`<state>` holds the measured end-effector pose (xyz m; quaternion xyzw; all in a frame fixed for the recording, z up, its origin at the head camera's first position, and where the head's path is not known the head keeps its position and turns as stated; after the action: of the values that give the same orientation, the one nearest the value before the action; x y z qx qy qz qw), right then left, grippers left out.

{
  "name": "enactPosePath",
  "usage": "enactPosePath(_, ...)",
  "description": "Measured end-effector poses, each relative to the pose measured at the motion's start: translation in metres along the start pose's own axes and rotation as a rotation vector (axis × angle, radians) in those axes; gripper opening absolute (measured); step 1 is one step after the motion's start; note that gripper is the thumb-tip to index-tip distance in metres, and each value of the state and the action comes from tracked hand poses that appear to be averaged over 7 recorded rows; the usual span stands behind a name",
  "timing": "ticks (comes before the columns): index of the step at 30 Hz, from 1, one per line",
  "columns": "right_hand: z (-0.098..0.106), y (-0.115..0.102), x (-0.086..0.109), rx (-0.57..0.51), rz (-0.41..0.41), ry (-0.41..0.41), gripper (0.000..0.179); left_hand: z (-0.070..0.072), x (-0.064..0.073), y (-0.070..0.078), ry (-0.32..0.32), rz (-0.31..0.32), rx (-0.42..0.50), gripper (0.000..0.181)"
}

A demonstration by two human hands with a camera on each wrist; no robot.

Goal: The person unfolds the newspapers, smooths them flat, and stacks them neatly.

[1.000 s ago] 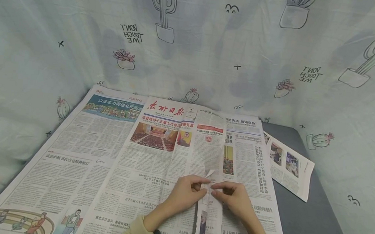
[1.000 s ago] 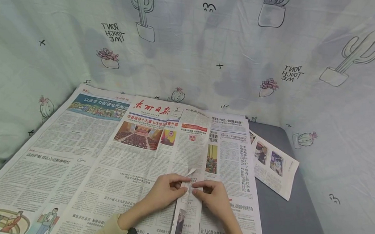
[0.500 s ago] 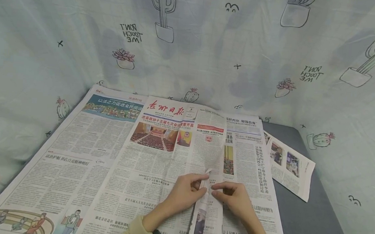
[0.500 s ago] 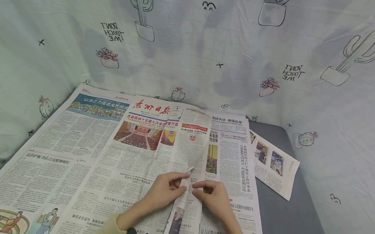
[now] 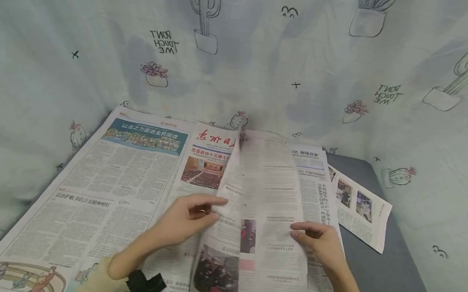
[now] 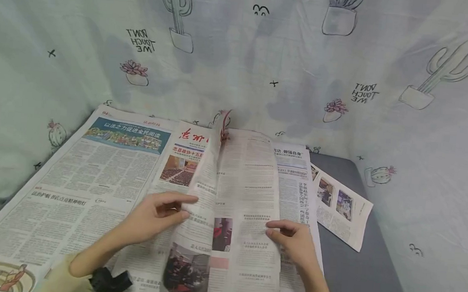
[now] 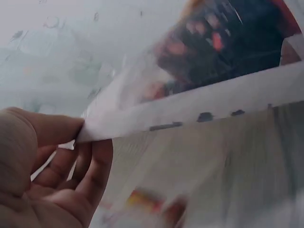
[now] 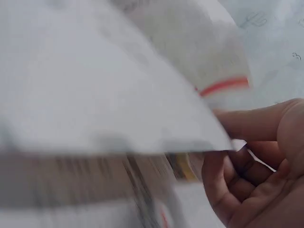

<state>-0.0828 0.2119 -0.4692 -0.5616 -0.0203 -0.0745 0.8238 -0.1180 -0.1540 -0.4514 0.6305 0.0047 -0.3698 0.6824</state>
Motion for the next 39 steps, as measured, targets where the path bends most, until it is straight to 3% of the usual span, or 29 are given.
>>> enactPosePath(4, 0.033, 0.005, 0.001, 0.000, -0.027, 0.017, 0.037, 0.052, 0.022, 0.012, 0.019, 0.013, -0.158, 0.031)
enactPosePath(9, 0.070, 0.017, -0.006, 0.045, -0.029, -0.031, 0.037, 0.106, 0.049, 0.013, 0.080, 0.112, -0.343, 0.033)
enactPosePath(17, 0.110, 0.040, -0.023, 0.072, -0.032, -0.174, 0.031, 0.173, 0.088, -0.009, 0.071, 0.243, -0.428, 0.037)
enactPosePath(20, 0.122, 0.047, -0.025, 0.060, -0.038, -0.210, 0.026, 0.197, 0.100, -0.020, 0.070, 0.334, -0.452, 0.039)
enactPosePath(25, 0.135, 0.052, -0.023, 0.043, -0.061, -0.253, 0.023, 0.236, 0.122, -0.041, 0.135, 0.477, -0.500, 0.047)
enactPosePath(32, 0.133, 0.057, -0.022, 0.037, -0.092, -0.203, 0.026, 0.276, 0.149, -0.065, 0.223, 0.531, -0.605, 0.053)
enactPosePath(35, 0.127, 0.057, -0.023, 0.015, -0.095, -0.230, 0.028, 0.285, 0.155, -0.074, 0.263, 0.558, -0.532, 0.053)
enactPosePath(39, 0.124, 0.057, -0.022, -0.025, -0.090, -0.306, 0.027, 0.290, 0.163, -0.083, 0.324, 0.567, -0.356, 0.040)
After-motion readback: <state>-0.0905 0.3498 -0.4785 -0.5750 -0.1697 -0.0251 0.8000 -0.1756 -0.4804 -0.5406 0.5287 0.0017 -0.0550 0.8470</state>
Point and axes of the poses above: each hand's wrist, its own x-axis away from the middle knuckle, its own z-axis out of the back of the hand, y = z × x, the point moved 1 cm from there along -x, towards the middle knuckle, and after that the axes turned 5 degrees about -z, right-handed, at the moved point
